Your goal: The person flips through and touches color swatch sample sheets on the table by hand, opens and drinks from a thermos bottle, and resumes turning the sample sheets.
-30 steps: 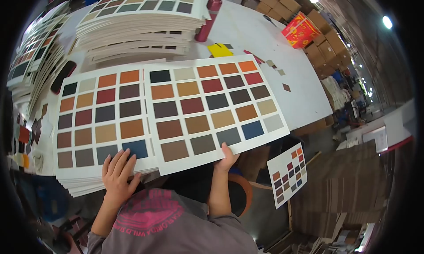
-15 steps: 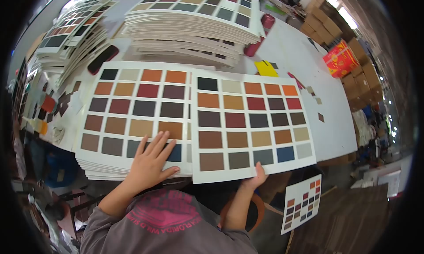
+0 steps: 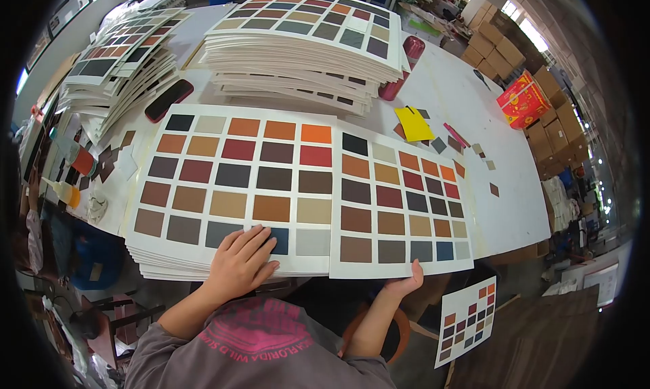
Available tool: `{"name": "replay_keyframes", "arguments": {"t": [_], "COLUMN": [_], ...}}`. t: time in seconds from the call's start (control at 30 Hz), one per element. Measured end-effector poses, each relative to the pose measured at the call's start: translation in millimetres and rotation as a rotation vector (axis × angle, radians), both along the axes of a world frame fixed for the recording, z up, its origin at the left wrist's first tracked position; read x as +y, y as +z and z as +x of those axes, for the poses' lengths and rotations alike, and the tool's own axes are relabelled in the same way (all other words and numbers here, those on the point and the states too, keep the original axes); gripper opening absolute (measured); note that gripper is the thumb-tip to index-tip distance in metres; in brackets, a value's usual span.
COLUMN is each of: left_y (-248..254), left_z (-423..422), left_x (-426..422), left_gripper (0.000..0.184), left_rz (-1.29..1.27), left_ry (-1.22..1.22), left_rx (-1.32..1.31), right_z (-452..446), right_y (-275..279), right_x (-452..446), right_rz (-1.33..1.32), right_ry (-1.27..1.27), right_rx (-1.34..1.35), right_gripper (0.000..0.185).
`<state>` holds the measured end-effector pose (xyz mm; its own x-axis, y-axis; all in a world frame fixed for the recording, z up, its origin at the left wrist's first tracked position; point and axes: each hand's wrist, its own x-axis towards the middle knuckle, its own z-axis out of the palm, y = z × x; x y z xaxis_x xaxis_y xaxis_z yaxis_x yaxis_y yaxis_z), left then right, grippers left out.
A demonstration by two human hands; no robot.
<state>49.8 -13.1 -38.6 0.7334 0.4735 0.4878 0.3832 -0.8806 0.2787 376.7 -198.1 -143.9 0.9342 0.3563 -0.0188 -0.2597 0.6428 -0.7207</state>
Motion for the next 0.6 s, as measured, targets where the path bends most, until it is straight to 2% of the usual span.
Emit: {"name": "replay_keyframes", "arguments": {"t": [0.1, 0.2, 0.27, 0.4, 0.47, 0.53, 0.6], "left_y": [-6.0, -1.6, 5.5, -2.8, -4.4, -28.5, -46.5], "left_z": [-6.5, -29.2, -52.7, -117.2, -149.0, -188.0, -219.2], "left_x": [-0.9, 0.1, 1.6, 13.4, 23.1, 37.3, 48.1], "left_gripper": [0.031, 0.027, 0.024, 0.041, 0.049, 0.05, 0.048], "left_rz": [-0.025, -0.13, -0.145, -0.071, 0.095, 0.124, -0.064], "left_ry": [-0.114, -0.198, -0.051, 0.577, 0.814, 0.943, 0.937], "left_rx": [-0.09, -0.147, -0.096, -0.038, 0.103, 0.072, 0.069], "right_z": [2.5, 12.6, 5.8, 1.3, 1.7, 2.3, -5.1], "right_y": [-1.3, -18.0, -6.6, 2.7, 0.0, -2.2, 10.1], "right_x": [-1.2, -9.5, -4.8, 1.9, -0.5, -2.8, 3.6], "right_rz": [0.057, -0.02, 0.008, 0.06, 0.058, 0.065, 0.024], "right_ry": [0.053, 0.012, 0.014, 0.007, 0.046, 0.049, -0.033], "right_rx": [0.051, 0.023, 0.051, 0.102, 0.118, 0.13, 0.143], "right_gripper": [0.034, 0.034, 0.034, 0.035, 0.036, 0.035, 0.021]}}
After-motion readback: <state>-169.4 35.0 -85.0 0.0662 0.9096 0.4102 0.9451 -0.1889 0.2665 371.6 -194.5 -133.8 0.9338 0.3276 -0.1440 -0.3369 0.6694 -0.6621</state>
